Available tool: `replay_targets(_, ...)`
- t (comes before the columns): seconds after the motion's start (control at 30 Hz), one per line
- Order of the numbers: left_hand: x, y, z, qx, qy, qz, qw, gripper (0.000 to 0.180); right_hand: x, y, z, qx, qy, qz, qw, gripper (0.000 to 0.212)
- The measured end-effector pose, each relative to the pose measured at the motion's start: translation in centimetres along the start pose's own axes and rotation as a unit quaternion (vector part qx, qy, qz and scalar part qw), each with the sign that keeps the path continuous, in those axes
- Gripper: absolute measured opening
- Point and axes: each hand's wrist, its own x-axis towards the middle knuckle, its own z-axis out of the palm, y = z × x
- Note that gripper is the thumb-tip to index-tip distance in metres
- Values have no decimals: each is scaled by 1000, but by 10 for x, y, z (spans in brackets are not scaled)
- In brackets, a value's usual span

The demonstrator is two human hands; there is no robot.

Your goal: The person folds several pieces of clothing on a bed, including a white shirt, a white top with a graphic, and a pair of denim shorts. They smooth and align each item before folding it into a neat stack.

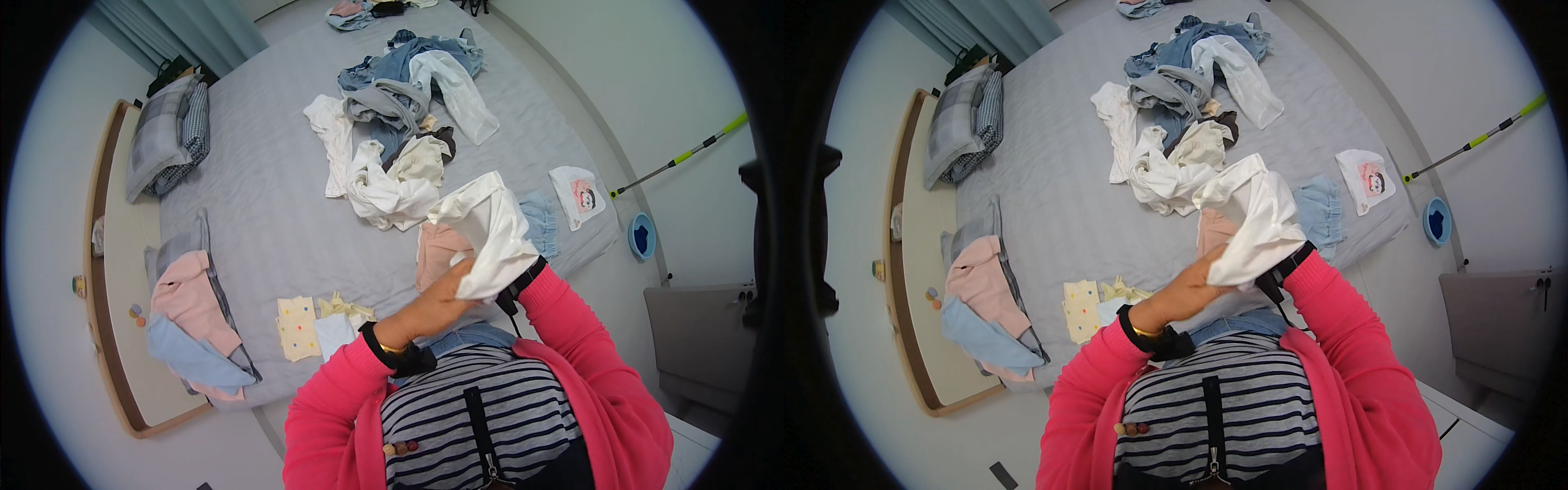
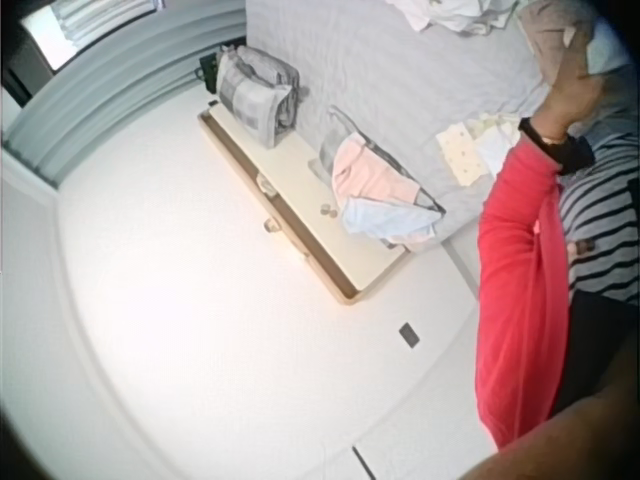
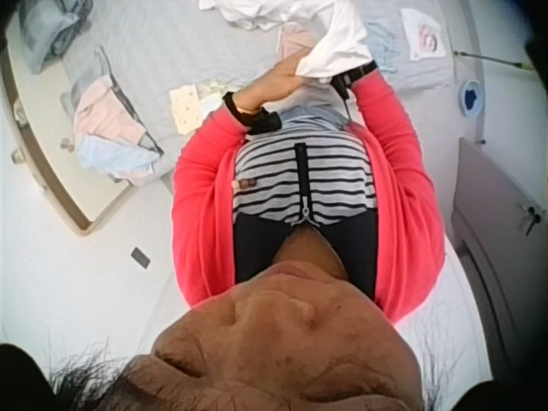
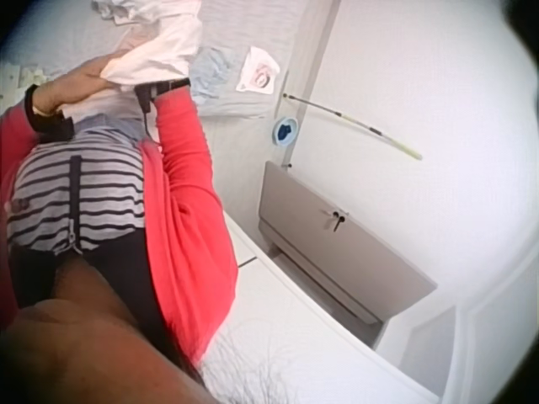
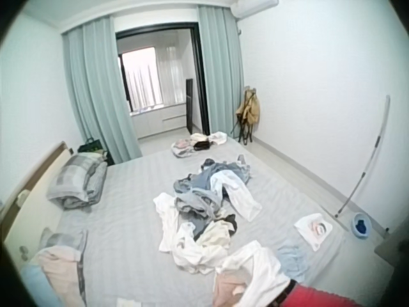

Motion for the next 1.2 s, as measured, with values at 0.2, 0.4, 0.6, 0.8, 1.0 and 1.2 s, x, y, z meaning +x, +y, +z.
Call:
replay_targets(0.2, 5, 7, -25, -154, 109, -121, 975, 38, 9, 27, -17, 189, -18, 54, 980, 55)
replay_targets(0.4, 14, 21, -40, 130, -30, -156, 979, 44, 13, 23, -5, 223, -60, 26, 973, 44)
replay_targets(0.6, 11, 26, -41, 96, -105, -108, 984, 31, 21, 12, 5, 616, 19, 101, 781, 47)
replay_targets(0.8, 6, 32, -86, -117, 161, -122, 972, 37, 9, 8, 2, -54, -119, 168, 977, 43)
replay_targets(1.0, -18, 2, -92, 105, 19, -117, 987, 46, 10, -33, -25, 337, -153, 220, 903, 38)
replay_targets(1.2, -36, -59, -116, 283, 171, -284, 900, 30, 19, -66, -60, 202, -88, 139, 965, 29)
